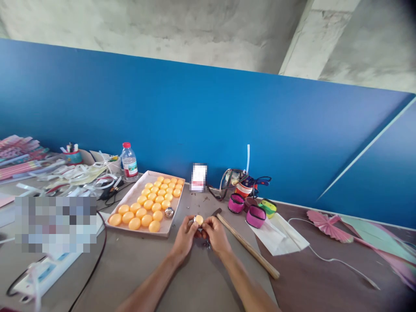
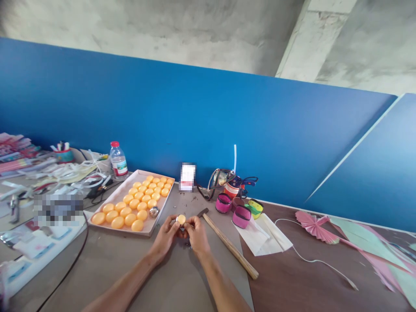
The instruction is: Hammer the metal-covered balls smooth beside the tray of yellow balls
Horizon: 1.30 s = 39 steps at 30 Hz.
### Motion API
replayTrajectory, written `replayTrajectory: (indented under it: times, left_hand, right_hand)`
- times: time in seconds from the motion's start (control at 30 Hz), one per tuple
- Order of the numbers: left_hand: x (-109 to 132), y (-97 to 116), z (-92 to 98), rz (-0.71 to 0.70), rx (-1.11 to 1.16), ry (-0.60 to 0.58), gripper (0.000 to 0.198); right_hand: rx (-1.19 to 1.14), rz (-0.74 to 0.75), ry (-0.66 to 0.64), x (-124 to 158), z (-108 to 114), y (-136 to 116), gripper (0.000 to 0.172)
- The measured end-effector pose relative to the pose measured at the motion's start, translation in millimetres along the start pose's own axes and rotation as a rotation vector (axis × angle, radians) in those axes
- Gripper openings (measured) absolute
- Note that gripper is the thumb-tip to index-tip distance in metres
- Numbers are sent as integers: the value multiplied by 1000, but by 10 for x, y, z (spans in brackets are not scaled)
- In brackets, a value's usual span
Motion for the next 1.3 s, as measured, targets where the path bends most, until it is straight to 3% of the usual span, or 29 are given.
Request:
replayTrajectory:
  times: [0.13, 0.23, 0.3, 0.47, 0.6, 0.77, 1.0, 1.3]
  left_hand:
    - [15, 13, -41, 24, 41, -6, 34]
    - [9, 20, -80, 60, 168, -50, 33]
    - [2, 28, -96, 103, 264, -91, 32]
    - [-30, 22, -40, 203, 400, -113, 31]
    - [-48, 24, -13, 205, 443, -140, 31]
    - [-57, 31, -16, 191, 457, -156, 35]
    - [-85, -4, 19, 174, 451, -139, 34]
    - [-77, 7, 15, 197, 433, -109, 32]
  right_hand:
    - [-41, -16, 7, 1, -18, 20, 19]
    - [-155, -21, -15, -26, -1, 9, 23]
    - [-107, 5, -16, -63, 73, -8, 25]
    - [525, 244, -61, -112, 274, -57, 16]
    - [891, 361, -266, -22, 168, -44, 27]
    - [1151, 424, -401, 83, -22, -61, 15]
    - [1166, 452, -366, 81, -71, -100, 19]
    - [1031, 492, -221, 45, 43, -208, 20]
Point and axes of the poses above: each hand's wrist, its own x-axis away from the middle knuckle, its own z-axis out of the back of the hand, y = z × x, the point moved 4 cm from there along -x, towards the middle knuckle, and after that the axes turned 14 degrees about z, right-handed, at the moved point
